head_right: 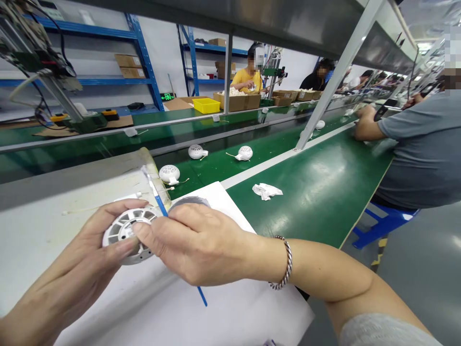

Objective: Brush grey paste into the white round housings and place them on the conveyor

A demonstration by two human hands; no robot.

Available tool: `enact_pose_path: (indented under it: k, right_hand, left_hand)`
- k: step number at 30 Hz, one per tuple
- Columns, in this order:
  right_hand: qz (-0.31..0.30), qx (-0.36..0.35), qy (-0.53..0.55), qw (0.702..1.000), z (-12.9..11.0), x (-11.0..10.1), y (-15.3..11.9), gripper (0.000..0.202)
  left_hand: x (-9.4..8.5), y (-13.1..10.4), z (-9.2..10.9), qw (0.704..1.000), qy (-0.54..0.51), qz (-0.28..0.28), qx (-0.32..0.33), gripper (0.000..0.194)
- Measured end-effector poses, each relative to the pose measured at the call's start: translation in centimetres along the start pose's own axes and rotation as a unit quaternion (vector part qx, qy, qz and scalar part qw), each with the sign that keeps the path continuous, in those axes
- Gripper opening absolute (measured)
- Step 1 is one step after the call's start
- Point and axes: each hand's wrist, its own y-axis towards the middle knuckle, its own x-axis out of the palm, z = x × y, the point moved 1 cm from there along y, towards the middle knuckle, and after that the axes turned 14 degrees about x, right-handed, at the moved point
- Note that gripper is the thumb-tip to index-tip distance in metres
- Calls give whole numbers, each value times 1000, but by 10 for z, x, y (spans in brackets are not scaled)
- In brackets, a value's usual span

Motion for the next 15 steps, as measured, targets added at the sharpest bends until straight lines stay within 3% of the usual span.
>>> enact_pose_path:
  k: [15]
  right_hand:
    - [4,-12,17,1000,3,3,-11,31]
  left_hand:
    - [-3,-2,-17,1000,-19,-2,-4,51]
